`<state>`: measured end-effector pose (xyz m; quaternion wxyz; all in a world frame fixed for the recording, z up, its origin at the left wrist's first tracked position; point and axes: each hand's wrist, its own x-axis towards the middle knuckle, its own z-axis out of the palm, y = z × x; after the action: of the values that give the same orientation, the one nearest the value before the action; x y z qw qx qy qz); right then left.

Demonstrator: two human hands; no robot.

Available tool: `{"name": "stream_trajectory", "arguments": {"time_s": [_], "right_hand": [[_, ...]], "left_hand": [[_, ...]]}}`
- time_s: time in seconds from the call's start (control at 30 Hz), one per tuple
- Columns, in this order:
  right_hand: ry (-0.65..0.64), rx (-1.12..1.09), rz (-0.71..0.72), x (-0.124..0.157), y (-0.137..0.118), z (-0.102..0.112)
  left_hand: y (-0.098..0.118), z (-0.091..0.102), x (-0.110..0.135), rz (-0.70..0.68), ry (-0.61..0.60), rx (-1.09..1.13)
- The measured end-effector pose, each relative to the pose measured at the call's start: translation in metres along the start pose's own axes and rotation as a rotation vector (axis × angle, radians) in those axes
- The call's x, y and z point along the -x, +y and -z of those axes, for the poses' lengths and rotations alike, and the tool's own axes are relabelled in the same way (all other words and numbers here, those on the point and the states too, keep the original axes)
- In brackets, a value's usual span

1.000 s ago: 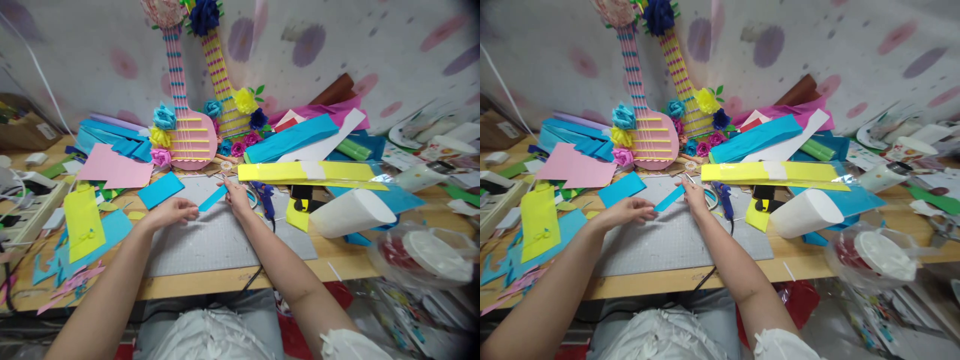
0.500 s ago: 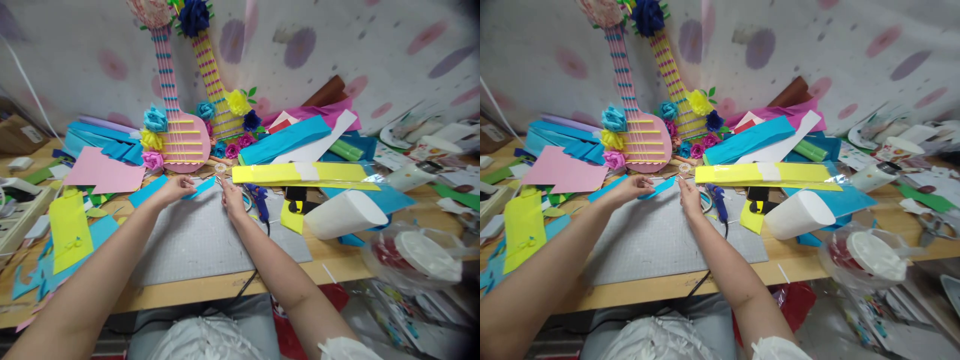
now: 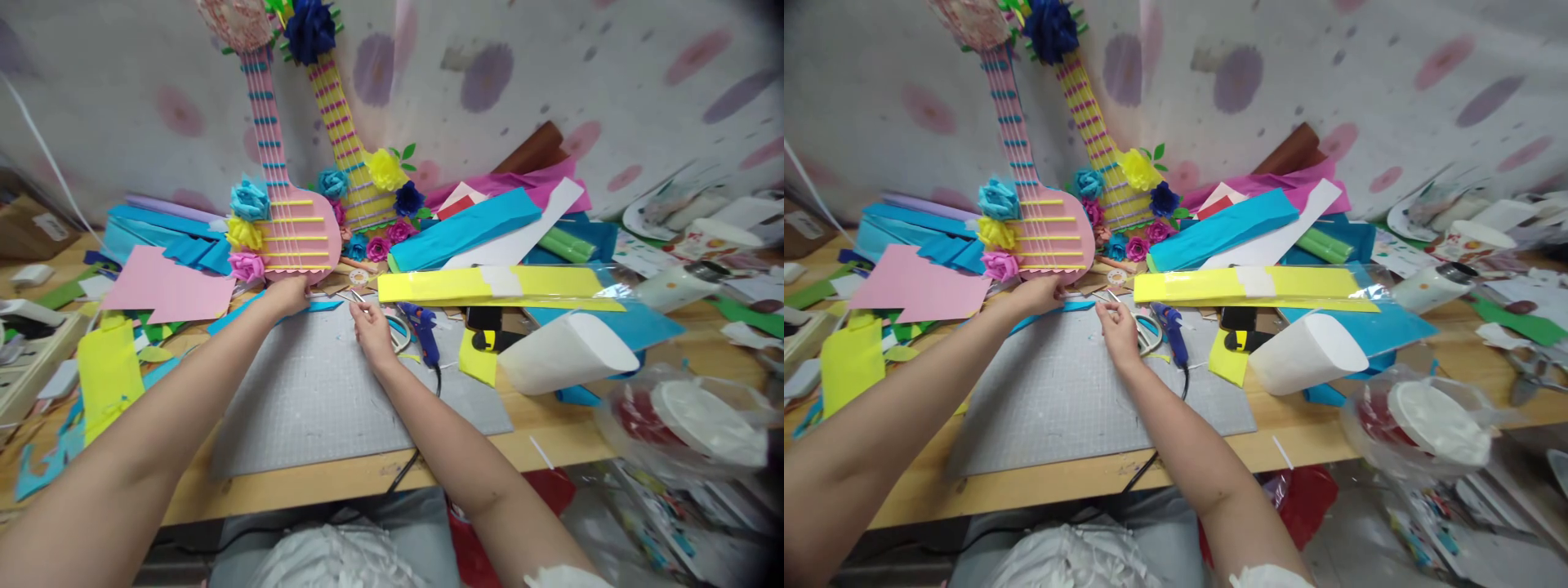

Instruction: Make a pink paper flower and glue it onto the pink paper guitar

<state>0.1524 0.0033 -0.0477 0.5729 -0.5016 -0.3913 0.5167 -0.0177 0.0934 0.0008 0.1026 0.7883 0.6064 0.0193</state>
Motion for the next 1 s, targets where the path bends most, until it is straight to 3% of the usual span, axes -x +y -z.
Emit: {"name": "stream_trajectory", "arguments": {"time_s": [0.1, 0.23, 0.4, 0.57, 0.67, 1.0], "right_hand": [[-0.001, 0.013, 0.015, 0.001, 0.0, -0.001], [-0.018, 0.029, 0.036, 0.002, 0.001, -0.002], [-0.029, 0.037, 0.059, 0.004, 0.001, -0.002], [-0.051, 0.099, 0.093, 0.008, -0.001, -0.004], [-0.062, 0.138, 0.113, 0.011, -0.001, -0.005], [-0.086, 0.277, 0.192, 0.017, 0.002, -0.004]], "left_hand": [[0.003, -0.002, 0.008, 0.003, 0.043, -0.144], [-0.001, 0.006, 0.02, 0.014, 0.157, -0.088], [-0.033, 0.014, 0.053, 0.093, 0.284, 0.074], [-0.063, 0.0, 0.092, 0.002, 0.225, 0.109], [-0.069, -0.009, 0.106, 0.051, 0.212, 0.06], [-0.085, -0.018, 0.111, 0.096, 0.228, 0.173]]}}
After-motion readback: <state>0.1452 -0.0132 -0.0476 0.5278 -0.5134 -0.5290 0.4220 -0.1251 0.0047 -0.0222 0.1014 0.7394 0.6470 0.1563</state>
